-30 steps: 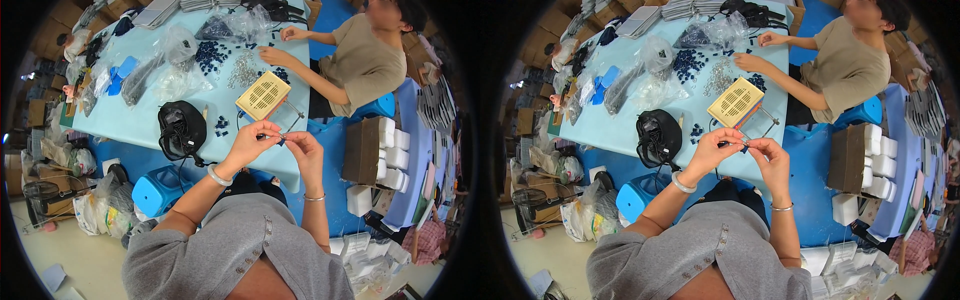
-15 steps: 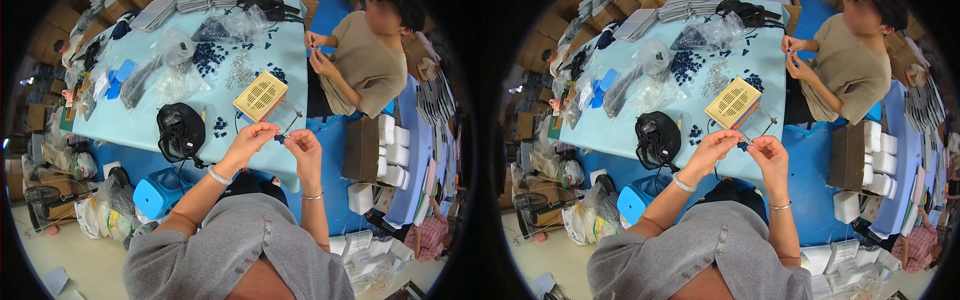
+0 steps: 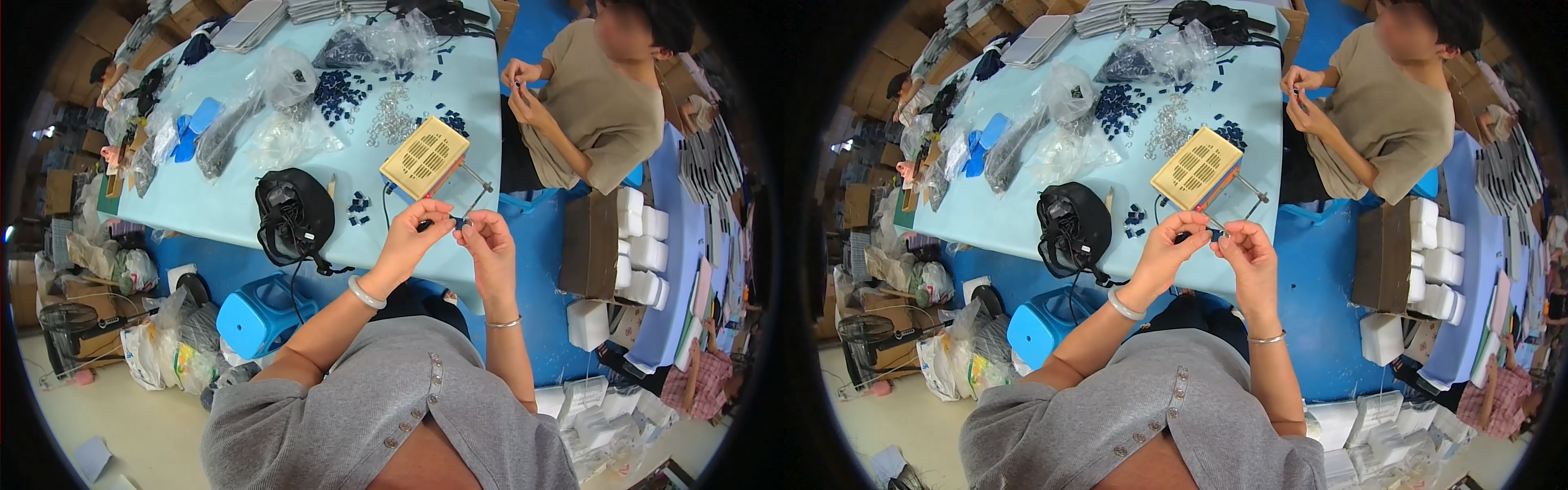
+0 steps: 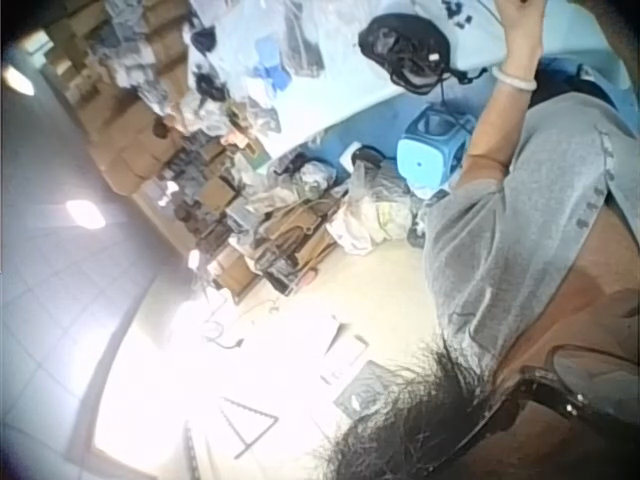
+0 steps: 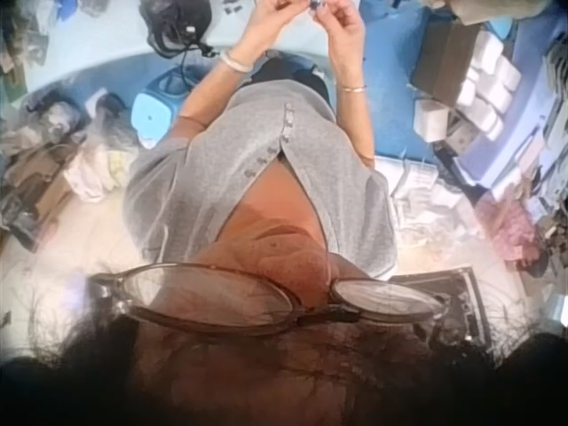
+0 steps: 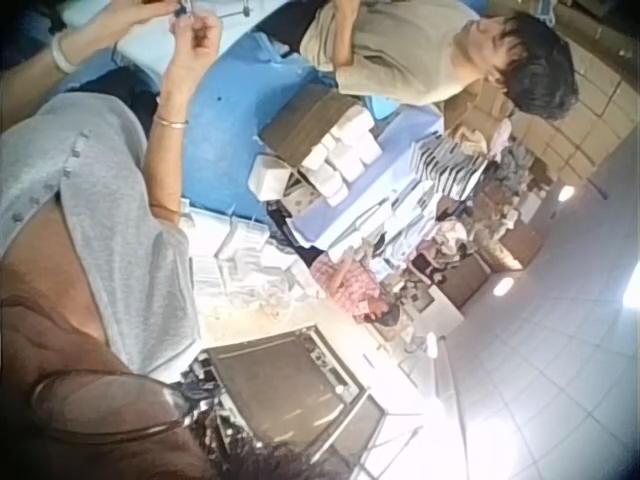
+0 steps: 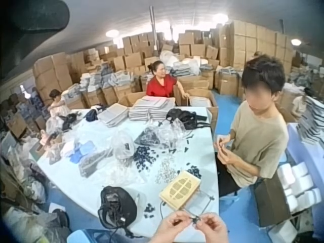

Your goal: Assemble small plastic clips onto metal wire frames using a manual jig in a workshop.

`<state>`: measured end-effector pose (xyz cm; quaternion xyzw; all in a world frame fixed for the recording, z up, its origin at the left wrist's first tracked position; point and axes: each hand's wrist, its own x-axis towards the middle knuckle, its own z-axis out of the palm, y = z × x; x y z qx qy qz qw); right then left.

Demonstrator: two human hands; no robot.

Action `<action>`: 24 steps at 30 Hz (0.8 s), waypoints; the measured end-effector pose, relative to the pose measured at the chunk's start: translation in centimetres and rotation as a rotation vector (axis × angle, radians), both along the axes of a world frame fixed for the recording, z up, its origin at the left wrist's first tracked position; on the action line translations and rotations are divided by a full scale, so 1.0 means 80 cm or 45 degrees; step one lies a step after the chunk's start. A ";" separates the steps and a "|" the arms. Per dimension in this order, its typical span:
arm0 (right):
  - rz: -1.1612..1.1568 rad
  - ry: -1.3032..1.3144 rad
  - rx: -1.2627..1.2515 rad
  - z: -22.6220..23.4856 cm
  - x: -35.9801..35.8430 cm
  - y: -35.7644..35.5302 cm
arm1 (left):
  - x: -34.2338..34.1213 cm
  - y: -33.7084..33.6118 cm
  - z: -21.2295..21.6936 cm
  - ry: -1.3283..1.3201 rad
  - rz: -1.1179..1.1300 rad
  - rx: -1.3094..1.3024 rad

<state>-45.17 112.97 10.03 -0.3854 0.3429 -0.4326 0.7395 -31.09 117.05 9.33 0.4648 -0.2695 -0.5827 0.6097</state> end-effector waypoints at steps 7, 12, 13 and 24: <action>0.006 0.281 -0.177 0.005 -0.002 0.003 | -0.004 0.002 -0.001 -0.364 0.065 -0.092; -0.015 0.328 -0.166 0.009 -0.002 0.002 | -0.004 0.003 0.009 -0.438 0.043 -0.113; -0.021 0.315 -0.170 0.010 -0.002 0.003 | -0.003 0.004 0.013 -0.542 0.017 -0.101; 0.038 0.232 -0.059 0.007 -0.006 0.003 | -0.002 0.004 0.012 -0.779 0.066 -0.123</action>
